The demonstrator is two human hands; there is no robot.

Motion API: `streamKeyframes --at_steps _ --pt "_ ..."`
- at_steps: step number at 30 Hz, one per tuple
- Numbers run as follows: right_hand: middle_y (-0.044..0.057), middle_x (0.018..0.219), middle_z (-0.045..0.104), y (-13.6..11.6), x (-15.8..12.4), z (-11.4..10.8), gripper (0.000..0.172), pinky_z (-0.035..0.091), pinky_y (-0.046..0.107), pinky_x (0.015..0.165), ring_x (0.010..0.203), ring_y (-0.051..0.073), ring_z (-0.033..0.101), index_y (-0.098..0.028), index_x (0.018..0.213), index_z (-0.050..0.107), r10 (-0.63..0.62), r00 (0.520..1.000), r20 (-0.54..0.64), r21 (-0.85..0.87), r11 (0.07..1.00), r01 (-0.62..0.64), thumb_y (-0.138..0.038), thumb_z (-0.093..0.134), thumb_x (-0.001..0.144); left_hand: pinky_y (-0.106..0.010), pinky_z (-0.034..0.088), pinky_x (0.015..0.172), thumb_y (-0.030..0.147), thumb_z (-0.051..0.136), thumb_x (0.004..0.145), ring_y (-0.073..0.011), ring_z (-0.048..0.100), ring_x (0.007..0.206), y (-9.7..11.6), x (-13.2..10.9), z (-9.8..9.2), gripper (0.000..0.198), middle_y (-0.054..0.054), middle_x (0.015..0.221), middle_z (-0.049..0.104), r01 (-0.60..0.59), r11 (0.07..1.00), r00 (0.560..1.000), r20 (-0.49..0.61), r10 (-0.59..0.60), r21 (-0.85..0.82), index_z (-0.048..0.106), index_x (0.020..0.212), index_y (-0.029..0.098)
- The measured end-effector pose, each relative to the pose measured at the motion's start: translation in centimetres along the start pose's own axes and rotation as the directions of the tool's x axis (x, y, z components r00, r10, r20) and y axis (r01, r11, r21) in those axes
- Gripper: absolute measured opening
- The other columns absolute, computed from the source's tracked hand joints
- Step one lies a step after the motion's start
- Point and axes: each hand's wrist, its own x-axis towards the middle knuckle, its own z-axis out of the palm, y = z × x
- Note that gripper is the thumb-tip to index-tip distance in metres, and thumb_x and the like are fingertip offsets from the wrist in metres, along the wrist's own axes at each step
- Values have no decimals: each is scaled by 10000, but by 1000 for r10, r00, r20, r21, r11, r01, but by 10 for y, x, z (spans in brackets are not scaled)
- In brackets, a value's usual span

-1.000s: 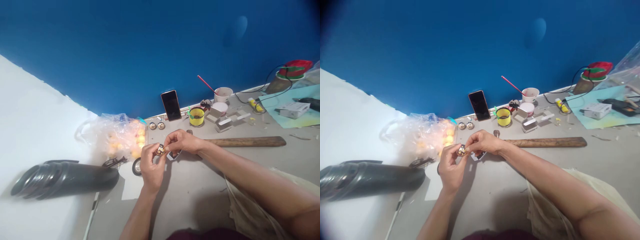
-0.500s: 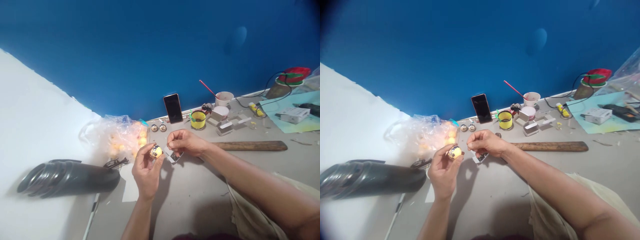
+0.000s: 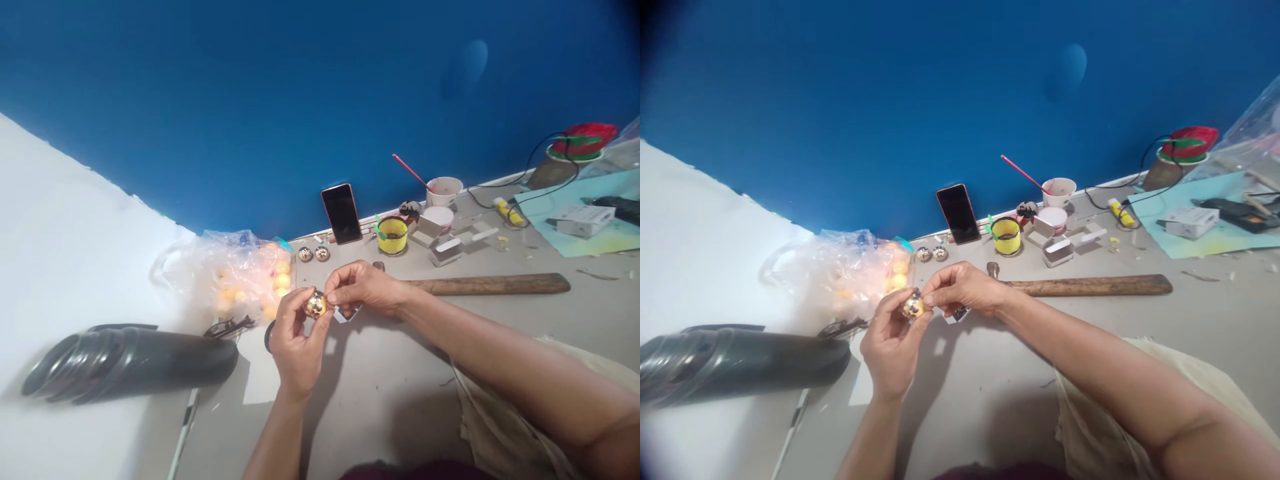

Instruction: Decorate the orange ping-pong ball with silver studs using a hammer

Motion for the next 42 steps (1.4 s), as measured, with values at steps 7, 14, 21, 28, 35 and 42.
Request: streamKeyframes --at_steps 7,14,21,28,35,42 --pt "21 697 716 -1 0 -1 343 510 208 538 519 73 584 -129 786 759 5 1000 19 -15 1000 -5 -378 920 614 -304 589 836 219 772 821 -191 679 988 2 1 0 305 -68 1096 670 -22 999 1000 17 21 24 672 1109 215" --pt "11 665 702 -2 0 1 342 488 203 533 522 78 581 -132 764 751 -1 1000 3 -43 999 1 -391 911 608 -312 583 833 197 758 833 -192 660 1003 -2 2 -1 294 -70 1082 666 -98 993 995 33 96 61 668 1113 222" --pt "-1 645 676 -7 -3 3 342 472 205 551 544 81 574 -128 741 725 -7 1000 -1 -126 992 7 -401 888 615 -358 582 853 137 750 828 -217 658 1039 -9 0 -3 344 -75 1091 663 -216 966 976 28 215 144 661 1148 226" --pt "-4 650 680 -9 -1 0 282 483 199 530 568 96 599 -132 763 723 -60 997 37 -235 970 67 -352 863 654 -370 589 832 131 749 824 -220 675 1006 -9 -1 -2 354 -75 1062 684 -324 898 942 20 334 298 665 1157 218" --pt "-9 665 689 -6 -1 3 266 510 191 523 553 91 618 -140 757 717 -26 999 23 -141 990 29 -313 869 625 -366 592 813 144 749 822 -225 674 1012 -11 -5 -1 370 -78 1080 685 -278 922 956 -13 292 269 670 1175 225" --pt "-7 652 670 -1 2 1 260 499 186 483 501 78 584 -134 774 703 -25 999 46 -184 982 33 -327 837 665 -334 584 786 97 756 797 -213 672 1003 -9 -5 -2 417 -72 1074 687 -322 882 940 6 341 344 672 1184 226"
